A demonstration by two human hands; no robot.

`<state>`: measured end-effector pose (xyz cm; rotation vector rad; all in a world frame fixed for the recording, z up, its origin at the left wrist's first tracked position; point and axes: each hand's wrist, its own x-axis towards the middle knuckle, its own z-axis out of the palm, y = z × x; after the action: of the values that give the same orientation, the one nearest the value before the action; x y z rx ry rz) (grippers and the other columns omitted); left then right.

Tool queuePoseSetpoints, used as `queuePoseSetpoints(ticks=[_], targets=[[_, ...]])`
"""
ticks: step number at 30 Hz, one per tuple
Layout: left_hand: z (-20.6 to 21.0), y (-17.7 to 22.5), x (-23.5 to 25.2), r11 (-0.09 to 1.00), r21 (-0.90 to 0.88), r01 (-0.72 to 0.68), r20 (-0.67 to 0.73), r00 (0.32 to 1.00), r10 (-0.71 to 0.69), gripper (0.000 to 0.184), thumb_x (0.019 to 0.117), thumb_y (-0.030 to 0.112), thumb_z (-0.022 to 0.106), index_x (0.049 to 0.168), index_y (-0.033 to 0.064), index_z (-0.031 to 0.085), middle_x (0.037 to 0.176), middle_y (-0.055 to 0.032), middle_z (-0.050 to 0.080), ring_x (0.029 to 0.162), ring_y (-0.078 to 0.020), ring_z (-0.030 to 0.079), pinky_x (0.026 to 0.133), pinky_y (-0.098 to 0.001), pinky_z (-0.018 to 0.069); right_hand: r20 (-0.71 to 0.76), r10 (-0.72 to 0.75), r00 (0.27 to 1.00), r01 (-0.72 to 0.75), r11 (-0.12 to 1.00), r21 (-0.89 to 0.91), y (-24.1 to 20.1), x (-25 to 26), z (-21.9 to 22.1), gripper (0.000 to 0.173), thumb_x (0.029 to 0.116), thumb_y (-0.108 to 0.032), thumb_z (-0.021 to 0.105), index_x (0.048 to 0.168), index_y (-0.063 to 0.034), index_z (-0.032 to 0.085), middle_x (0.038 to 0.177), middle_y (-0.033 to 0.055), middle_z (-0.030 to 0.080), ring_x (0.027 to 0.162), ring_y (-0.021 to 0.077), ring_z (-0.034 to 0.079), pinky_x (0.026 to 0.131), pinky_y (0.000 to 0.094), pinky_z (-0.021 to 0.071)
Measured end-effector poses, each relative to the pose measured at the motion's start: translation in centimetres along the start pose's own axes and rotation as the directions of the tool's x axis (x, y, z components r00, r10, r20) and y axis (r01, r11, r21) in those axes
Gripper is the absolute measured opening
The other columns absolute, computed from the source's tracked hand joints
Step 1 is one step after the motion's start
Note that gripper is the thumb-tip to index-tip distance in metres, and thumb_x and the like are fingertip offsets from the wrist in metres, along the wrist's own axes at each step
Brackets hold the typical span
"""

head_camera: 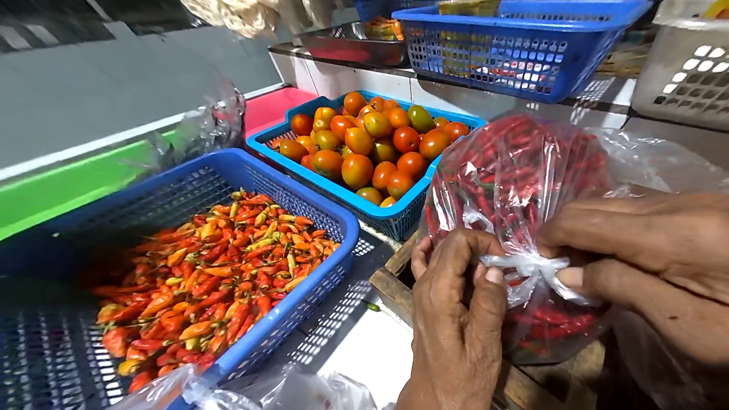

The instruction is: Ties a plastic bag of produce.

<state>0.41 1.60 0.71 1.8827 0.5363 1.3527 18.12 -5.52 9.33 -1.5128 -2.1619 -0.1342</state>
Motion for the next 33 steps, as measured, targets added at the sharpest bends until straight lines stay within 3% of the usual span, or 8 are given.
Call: queuePoseSetpoints(ticks=[2, 6, 9, 16, 22, 29, 33], targets=[[0.0, 0.0, 0.0, 1.0, 0.003, -0.014, -0.001, 1.0, 0.014, 0.02, 0.1054, 0.025, 0.045, 0.102, 0.0143, 0.061, 0.084, 0.0085, 0.059, 0.084, -0.0009, 0.059, 0.107, -0.0439, 0.0386, 0.014, -0.019, 1.0, 0.02, 0.999, -0.045, -0.1, 0.1, 0.0, 0.016, 0.0886, -0.024, 0.051, 0.086, -0.0211, 0.066, 0.073, -0.0132, 0.056, 0.065, -0.0023, 0.055, 0.052, 0.0191, 0.0432], [0.0, 0.0, 0.0, 0.999, 0.007, -0.04, -0.001, 0.999, 0.04, 0.022, 0.1061, 0.026, 0.044, 0.1, 0.0149, 0.063, 0.088, 0.009, 0.062, 0.089, -0.0012, 0.06, 0.108, -0.046, 0.0376, -0.071, -0.137, 0.988, 0.127, 0.984, -0.124, 0.0, -0.3, 1.0, 0.023, 0.0942, -0.018, 0.045, 0.076, -0.0154, 0.058, 0.066, -0.0054, 0.049, 0.056, 0.0071, 0.051, 0.045, 0.0264, 0.0341], [0.0, 0.1, 0.0, 0.999, -0.006, -0.049, 0.003, 0.999, 0.049, 0.021, 0.1054, 0.025, 0.046, 0.1, 0.0155, 0.064, 0.087, 0.0096, 0.062, 0.089, -0.001, 0.06, 0.108, -0.0456, 0.0371, -0.092, -0.131, 0.987, 0.12, 0.986, -0.117, 0.4, -0.7, 0.9, 0.024, 0.0948, -0.023, 0.046, 0.075, -0.018, 0.058, 0.066, -0.0082, 0.049, 0.057, 0.0028, 0.049, 0.046, 0.0228, 0.0336], [-0.1, 0.1, 0.1, 0.998, -0.005, -0.059, 0.011, 0.998, 0.059, 0.026, 0.1059, 0.025, 0.045, 0.105, 0.0153, 0.069, 0.088, 0.0097, 0.061, 0.084, -0.0002, 0.057, 0.103, -0.0434, 0.04, -0.129, -0.086, 0.988, 0.098, 0.991, 0.091, 1.2, -0.8, 0.4, 0.02, 0.0914, -0.017, 0.052, 0.074, -0.0168, 0.064, 0.067, -0.0122, 0.052, 0.062, -0.0053, 0.048, 0.052, 0.0134, 0.0366], [-0.1, 0.1, 0.1, 0.998, -0.004, -0.07, 0.023, 0.997, 0.07, 0.029, 0.1061, 0.026, 0.045, 0.11, 0.0174, 0.073, 0.086, 0.0098, 0.059, 0.083, -0.0005, 0.056, 0.1, -0.0438, 0.0408, -0.111, -0.043, 0.993, 0.061, 0.985, 0.164, 1.8, -0.9, -0.2, 0.017, 0.0868, -0.014, 0.057, 0.071, -0.0177, 0.063, 0.066, -0.0127, 0.054, 0.06, -0.0064, 0.05, 0.05, 0.0113, 0.038], [0.0, 0.0, 0.0, 0.996, 0.044, -0.078, 0.043, 0.996, 0.076, 0.03, 0.1055, 0.022, 0.044, 0.111, 0.0172, 0.073, 0.086, 0.0091, 0.057, 0.085, -0.0004, 0.056, 0.108, -0.0494, 0.036, -0.093, -0.006, 0.996, 0.023, 0.984, 0.179, 1.5, -0.4, -1.0, 0.016, 0.0814, -0.01, 0.057, 0.068, -0.0163, 0.062, 0.063, -0.0116, 0.055, 0.059, -0.0061, 0.05, 0.05, 0.0117, 0.0372], [0.2, 0.0, 0.0, 0.99, 0.092, -0.107, 0.051, 0.993, 0.103, 0.032, 0.1059, 0.023, 0.042, 0.119, 0.0183, 0.071, 0.091, 0.008, 0.058, 0.091, -0.0014, 0.056, 0.111, -0.052, 0.0322, -0.112, 0.0, 0.994, 0.019, 0.986, 0.164, 1.6, -0.5, -1.1, 0.017, 0.0819, -0.01, 0.056, 0.067, -0.0156, 0.063, 0.062, -0.0116, 0.054, 0.057, -0.006, 0.049, 0.048, 0.0118, 0.0353]])
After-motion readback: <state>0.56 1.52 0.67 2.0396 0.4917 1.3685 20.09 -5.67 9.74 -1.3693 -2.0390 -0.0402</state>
